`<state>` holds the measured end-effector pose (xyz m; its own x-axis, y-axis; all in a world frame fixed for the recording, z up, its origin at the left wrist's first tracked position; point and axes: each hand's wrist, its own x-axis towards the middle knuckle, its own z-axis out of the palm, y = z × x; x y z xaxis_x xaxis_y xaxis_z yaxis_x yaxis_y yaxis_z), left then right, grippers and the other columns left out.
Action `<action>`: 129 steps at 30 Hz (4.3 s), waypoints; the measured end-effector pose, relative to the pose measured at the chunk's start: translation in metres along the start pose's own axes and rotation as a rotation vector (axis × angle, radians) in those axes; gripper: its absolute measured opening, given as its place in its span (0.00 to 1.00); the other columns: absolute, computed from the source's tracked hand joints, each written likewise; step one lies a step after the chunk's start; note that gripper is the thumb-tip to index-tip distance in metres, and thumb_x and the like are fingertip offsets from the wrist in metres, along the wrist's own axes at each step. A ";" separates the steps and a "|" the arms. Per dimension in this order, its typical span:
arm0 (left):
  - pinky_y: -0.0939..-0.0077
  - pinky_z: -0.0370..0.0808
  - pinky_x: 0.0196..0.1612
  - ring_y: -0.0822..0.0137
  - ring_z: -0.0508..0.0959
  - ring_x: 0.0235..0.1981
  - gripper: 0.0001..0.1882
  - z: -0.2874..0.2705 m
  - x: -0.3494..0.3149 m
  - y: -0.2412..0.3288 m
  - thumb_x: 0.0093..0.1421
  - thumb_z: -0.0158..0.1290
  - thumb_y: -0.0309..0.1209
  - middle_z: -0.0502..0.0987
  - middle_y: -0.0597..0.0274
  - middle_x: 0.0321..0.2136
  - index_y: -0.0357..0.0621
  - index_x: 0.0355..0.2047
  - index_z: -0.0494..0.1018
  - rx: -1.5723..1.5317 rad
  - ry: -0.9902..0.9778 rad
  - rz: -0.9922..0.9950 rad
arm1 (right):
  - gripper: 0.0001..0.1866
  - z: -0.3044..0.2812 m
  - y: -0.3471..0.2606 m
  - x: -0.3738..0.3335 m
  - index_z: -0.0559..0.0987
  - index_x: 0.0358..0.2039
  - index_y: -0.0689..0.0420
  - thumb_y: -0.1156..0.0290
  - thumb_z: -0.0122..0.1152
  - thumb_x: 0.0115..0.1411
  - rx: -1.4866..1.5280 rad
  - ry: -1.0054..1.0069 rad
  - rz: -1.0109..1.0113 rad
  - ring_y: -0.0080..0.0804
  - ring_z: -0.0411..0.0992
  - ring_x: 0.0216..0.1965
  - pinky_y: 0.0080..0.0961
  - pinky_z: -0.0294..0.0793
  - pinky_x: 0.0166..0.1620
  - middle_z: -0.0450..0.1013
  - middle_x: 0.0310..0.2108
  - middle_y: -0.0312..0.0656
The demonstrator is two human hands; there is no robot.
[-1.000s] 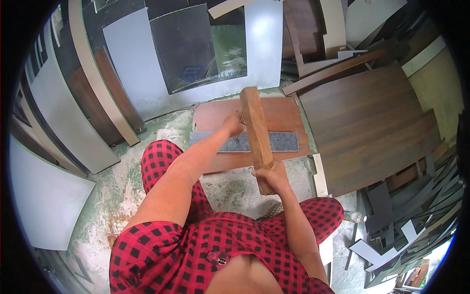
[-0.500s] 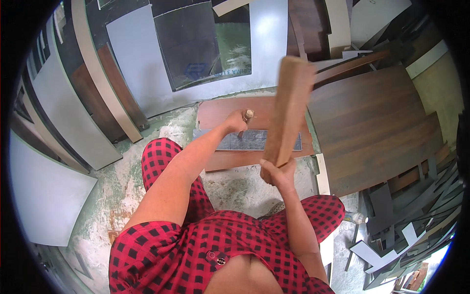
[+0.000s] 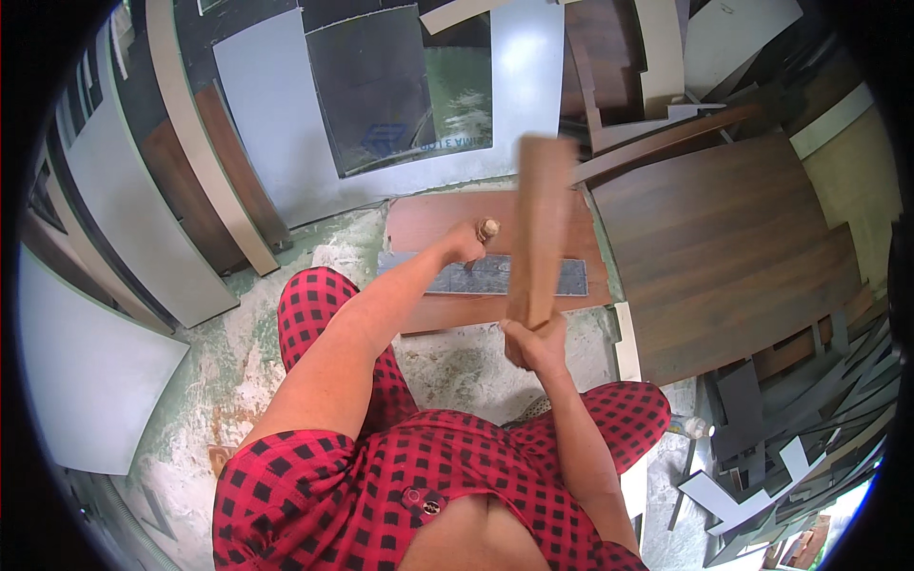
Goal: Hammering a small wooden peg into a board using a large wooden block as a mallet.
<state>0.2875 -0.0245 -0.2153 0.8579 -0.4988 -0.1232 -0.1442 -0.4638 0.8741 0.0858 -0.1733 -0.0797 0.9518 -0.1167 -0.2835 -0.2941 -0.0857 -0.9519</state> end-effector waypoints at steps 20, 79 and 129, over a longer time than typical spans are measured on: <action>0.70 0.72 0.37 0.59 0.77 0.35 0.19 0.011 0.001 -0.014 0.45 0.59 0.30 0.78 0.53 0.31 0.44 0.40 0.72 0.083 0.271 0.199 | 0.20 -0.006 0.016 0.006 0.76 0.31 0.63 0.67 0.69 0.38 -0.326 -0.098 0.067 0.30 0.72 0.27 0.27 0.71 0.32 0.74 0.26 0.43; 0.79 0.69 0.35 0.74 0.71 0.30 0.25 0.008 -0.010 0.002 0.40 0.50 0.17 0.74 0.67 0.30 0.44 0.43 0.70 -0.005 0.077 0.129 | 0.23 -0.010 0.012 0.006 0.74 0.32 0.68 0.67 0.68 0.37 -0.163 0.036 -0.069 0.30 0.73 0.27 0.27 0.72 0.31 0.73 0.25 0.46; 0.68 0.72 0.40 0.57 0.76 0.34 0.24 0.003 -0.006 0.001 0.36 0.62 0.31 0.78 0.54 0.32 0.45 0.38 0.73 -0.070 0.175 -0.018 | 0.19 -0.004 0.033 0.017 0.75 0.30 0.67 0.70 0.67 0.37 -0.077 0.043 -0.045 0.29 0.73 0.27 0.26 0.72 0.32 0.74 0.24 0.44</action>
<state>0.2806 -0.0241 -0.2149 0.9338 -0.3525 -0.0609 -0.0983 -0.4166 0.9038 0.0922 -0.1823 -0.1158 0.9600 -0.1538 -0.2341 -0.2587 -0.1669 -0.9514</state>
